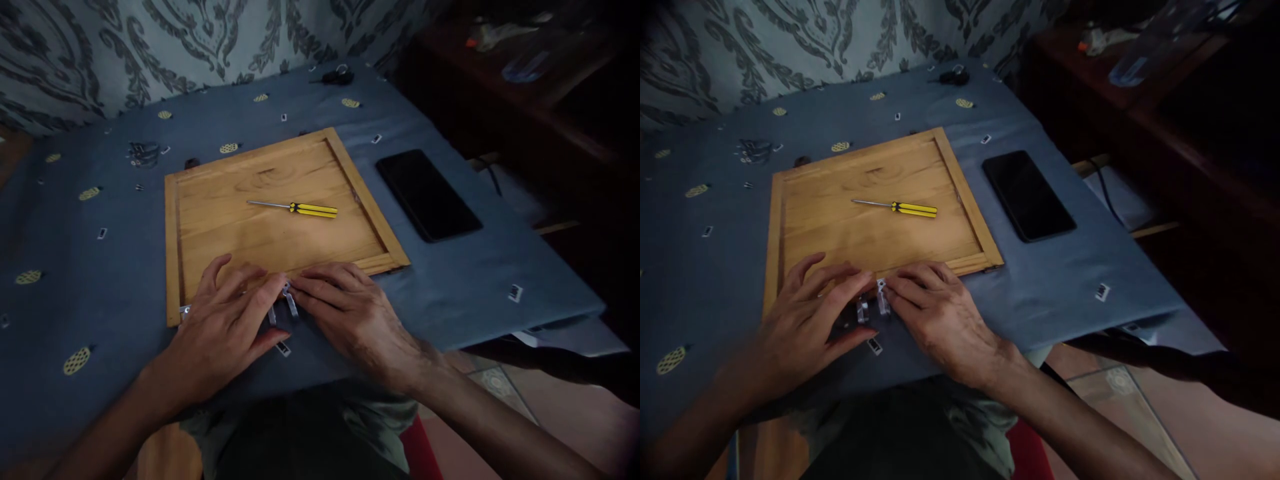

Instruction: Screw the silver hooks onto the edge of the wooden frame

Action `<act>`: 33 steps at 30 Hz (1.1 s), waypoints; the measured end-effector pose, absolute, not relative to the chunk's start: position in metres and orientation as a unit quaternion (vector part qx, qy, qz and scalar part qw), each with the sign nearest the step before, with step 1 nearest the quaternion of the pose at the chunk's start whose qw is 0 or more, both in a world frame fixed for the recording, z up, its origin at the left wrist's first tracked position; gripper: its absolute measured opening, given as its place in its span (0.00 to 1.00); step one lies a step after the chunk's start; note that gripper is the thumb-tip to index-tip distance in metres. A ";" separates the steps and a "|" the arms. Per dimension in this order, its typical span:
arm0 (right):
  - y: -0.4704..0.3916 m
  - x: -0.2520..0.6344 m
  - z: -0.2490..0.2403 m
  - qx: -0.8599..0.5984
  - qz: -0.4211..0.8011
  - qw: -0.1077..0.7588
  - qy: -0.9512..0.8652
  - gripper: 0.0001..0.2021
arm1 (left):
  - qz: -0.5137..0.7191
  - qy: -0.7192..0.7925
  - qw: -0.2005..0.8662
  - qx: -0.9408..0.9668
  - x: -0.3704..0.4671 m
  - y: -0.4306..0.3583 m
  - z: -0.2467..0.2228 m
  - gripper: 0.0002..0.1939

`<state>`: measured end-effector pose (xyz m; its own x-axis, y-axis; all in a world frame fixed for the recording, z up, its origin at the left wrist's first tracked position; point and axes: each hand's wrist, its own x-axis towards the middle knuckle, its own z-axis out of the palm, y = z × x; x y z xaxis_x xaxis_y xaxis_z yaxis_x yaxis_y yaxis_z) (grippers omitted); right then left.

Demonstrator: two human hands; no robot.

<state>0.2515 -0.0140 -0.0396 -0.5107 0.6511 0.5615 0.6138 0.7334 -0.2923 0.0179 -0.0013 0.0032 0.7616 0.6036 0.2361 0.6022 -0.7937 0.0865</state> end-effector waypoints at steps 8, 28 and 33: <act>-0.015 0.252 -0.048 -0.363 0.048 0.355 -0.860 0.08 | 0.114 0.274 0.022 0.955 0.018 -0.002 0.011 0.11; -0.018 0.253 -0.046 -0.373 0.095 0.366 -0.847 0.13 | 0.128 0.286 -0.006 0.950 0.022 -0.006 0.007 0.14; -0.019 0.255 -0.044 -0.378 0.117 0.365 -0.843 0.13 | 0.113 0.291 0.000 0.950 0.021 -0.008 0.009 0.16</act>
<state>0.2549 -0.0190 -0.0439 -0.4483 0.7225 0.5263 0.5520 0.6868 -0.4728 0.0205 -0.0084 0.0092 0.8050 0.5528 0.2152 0.5526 -0.8308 0.0669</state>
